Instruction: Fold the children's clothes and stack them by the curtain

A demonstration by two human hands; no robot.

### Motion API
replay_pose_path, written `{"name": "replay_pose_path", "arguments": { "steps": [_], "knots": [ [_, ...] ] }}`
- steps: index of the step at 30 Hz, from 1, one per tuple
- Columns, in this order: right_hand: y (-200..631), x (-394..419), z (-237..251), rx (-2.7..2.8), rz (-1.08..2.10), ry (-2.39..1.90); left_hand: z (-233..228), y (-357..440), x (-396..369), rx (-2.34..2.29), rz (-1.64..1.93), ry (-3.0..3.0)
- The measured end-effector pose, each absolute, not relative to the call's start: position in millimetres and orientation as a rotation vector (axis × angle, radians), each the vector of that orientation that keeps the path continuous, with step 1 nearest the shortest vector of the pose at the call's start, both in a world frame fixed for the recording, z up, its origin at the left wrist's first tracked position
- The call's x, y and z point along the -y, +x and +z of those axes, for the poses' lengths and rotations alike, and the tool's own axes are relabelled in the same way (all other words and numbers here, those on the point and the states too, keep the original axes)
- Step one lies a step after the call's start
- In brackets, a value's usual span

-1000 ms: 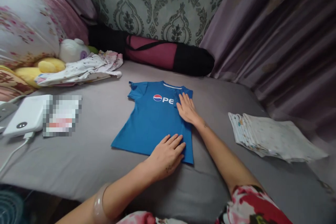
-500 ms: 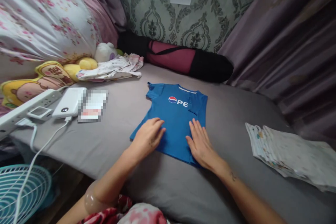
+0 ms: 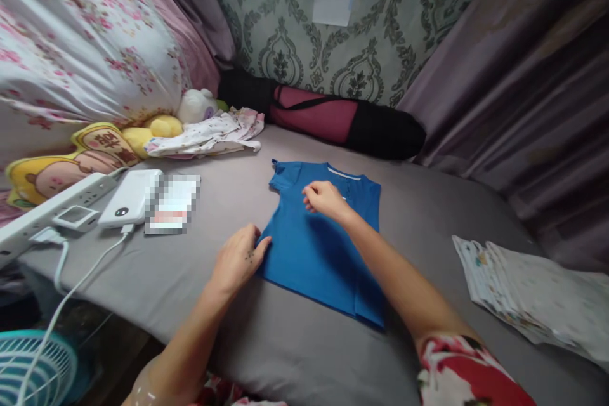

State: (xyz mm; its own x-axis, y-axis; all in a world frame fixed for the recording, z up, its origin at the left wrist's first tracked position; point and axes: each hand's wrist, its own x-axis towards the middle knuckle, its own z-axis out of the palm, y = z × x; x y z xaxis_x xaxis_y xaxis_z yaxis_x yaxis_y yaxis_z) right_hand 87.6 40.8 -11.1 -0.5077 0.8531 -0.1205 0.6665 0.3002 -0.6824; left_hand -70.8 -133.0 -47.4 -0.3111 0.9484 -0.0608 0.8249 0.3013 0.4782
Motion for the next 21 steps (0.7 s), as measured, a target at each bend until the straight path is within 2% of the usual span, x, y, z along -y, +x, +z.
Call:
{"name": "replay_pose_path", "arguments": {
  "steps": [2,8,21],
  "knots": [
    [49.4,-68.4,-15.6,2.219,1.119,-1.444,-47.3,-72.3,132.5,-2.225,0.539,1.566],
    [-16.7,-113.6,-23.6,2.191,0.923,-1.678,-51.6,-74.2,132.0,-2.229,0.585,1.509],
    [-64.8,-107.6,-42.5,2.188,0.602,-1.834,-52.0,-73.6,131.3,-2.142,0.66,1.412]
  ]
}}
